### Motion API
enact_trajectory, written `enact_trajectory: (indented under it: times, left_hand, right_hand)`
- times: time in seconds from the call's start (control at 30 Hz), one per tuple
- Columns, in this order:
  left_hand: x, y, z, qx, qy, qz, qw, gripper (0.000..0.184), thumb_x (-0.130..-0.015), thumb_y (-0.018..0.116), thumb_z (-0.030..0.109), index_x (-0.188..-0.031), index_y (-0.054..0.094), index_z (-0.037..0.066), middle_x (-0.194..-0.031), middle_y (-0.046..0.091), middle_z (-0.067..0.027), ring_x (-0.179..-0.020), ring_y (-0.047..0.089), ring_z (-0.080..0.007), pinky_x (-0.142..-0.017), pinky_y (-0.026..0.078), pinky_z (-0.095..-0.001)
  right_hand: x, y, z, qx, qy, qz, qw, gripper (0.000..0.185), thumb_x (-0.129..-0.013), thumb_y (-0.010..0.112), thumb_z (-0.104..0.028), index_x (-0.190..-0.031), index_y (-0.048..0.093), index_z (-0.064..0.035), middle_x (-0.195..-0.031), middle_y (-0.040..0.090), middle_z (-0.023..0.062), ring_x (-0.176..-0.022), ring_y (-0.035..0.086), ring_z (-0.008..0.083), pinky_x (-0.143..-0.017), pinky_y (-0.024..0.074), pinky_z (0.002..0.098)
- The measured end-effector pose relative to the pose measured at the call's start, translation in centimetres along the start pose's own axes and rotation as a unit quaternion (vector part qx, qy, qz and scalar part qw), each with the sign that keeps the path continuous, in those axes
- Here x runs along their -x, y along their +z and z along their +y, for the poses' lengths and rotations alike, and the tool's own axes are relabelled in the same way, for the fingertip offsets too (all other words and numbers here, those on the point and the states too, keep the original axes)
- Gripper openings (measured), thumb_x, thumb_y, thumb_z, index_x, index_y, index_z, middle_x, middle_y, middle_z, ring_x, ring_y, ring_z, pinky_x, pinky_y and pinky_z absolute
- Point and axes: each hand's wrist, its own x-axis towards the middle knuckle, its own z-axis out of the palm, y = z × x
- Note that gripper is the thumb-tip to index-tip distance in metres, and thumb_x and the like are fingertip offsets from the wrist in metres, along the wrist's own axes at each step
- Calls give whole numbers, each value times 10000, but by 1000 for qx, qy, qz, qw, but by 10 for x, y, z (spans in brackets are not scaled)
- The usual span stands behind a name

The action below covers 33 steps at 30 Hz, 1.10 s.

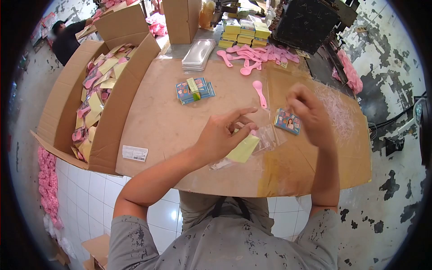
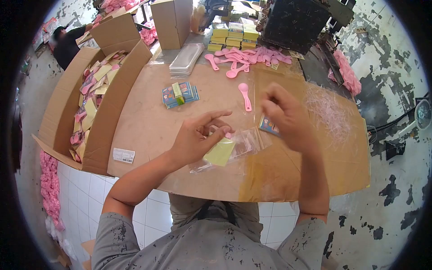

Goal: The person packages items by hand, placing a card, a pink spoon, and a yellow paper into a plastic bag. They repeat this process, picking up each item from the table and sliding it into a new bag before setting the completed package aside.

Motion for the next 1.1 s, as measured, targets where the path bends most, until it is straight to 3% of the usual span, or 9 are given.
enact_trajectory:
  times: [0.13,0.3,0.33,0.43,0.53,0.6,0.73,0.8,1.1]
  left_hand:
    - [-1,1,-7,88,-39,3,995,416,-1016,661,29,-1414,558,-27,-1069,759,-114,-918,720,-85,-741,575,-219]
    - [-1,2,-1,135,-49,18,989,384,-1033,642,44,-1398,555,-38,-1081,748,-124,-956,725,-107,-767,580,-224]
    - [-2,1,1,137,-51,20,989,371,-1036,637,46,-1388,559,-41,-1078,748,-124,-961,726,-111,-773,582,-227]
    - [-4,0,-8,137,-69,38,987,337,-1034,650,66,-1346,583,-41,-1029,754,-92,-932,715,-90,-754,572,-229]
    - [-7,4,-10,204,-94,56,973,248,-1051,642,110,-1246,620,-42,-1030,752,-90,-933,723,-109,-794,592,-247]
    - [-8,4,-18,209,-103,47,971,239,-1067,621,142,-1222,633,-40,-1071,748,-117,-965,733,-150,-827,605,-279]
    - [-9,3,-27,223,-92,35,970,259,-1083,601,201,-1165,656,-38,-1101,742,-133,-993,735,-175,-866,608,-314]
    - [-9,4,-25,216,-82,31,972,270,-1084,601,209,-1176,654,-39,-1115,738,-136,-1003,732,-181,-882,603,-321]
    - [-11,-5,-27,174,-51,-7,983,277,-1055,624,100,-1298,643,-32,-1175,731,-122,-1051,718,-165,-890,596,-299]
  right_hand:
    - [43,-108,55,-374,-34,-84,923,61,-997,537,-47,-945,564,-30,-694,538,21,-484,538,101,-409,424,259]
    - [64,-189,117,63,120,186,973,339,-885,593,57,-1217,623,-7,-1032,716,152,-909,722,240,-816,578,367]
    - [95,-234,201,457,137,143,867,550,-847,596,100,-1372,605,-63,-1210,704,166,-1135,670,295,-1016,514,420]
    - [92,-203,166,404,178,257,860,562,-862,588,97,-1397,592,-74,-1193,698,170,-1149,655,299,-1008,514,432]
    - [78,-168,135,479,54,277,831,489,-893,626,40,-1369,621,-69,-1181,697,148,-1138,647,282,-992,509,420]
    - [58,-124,109,358,23,266,895,383,-932,673,-44,-1314,662,-70,-1118,709,115,-1064,662,232,-920,521,375]
    - [34,-24,52,95,36,7,995,326,-956,735,-168,-1263,691,-67,-990,712,44,-912,668,131,-794,528,309]
    - [27,16,32,42,-28,-63,997,309,-958,744,-156,-1238,690,-37,-982,705,43,-903,665,115,-786,530,287]
    - [6,45,59,-243,78,-77,964,191,-983,711,-49,-1150,692,41,-1037,727,52,-934,681,97,-836,546,242]
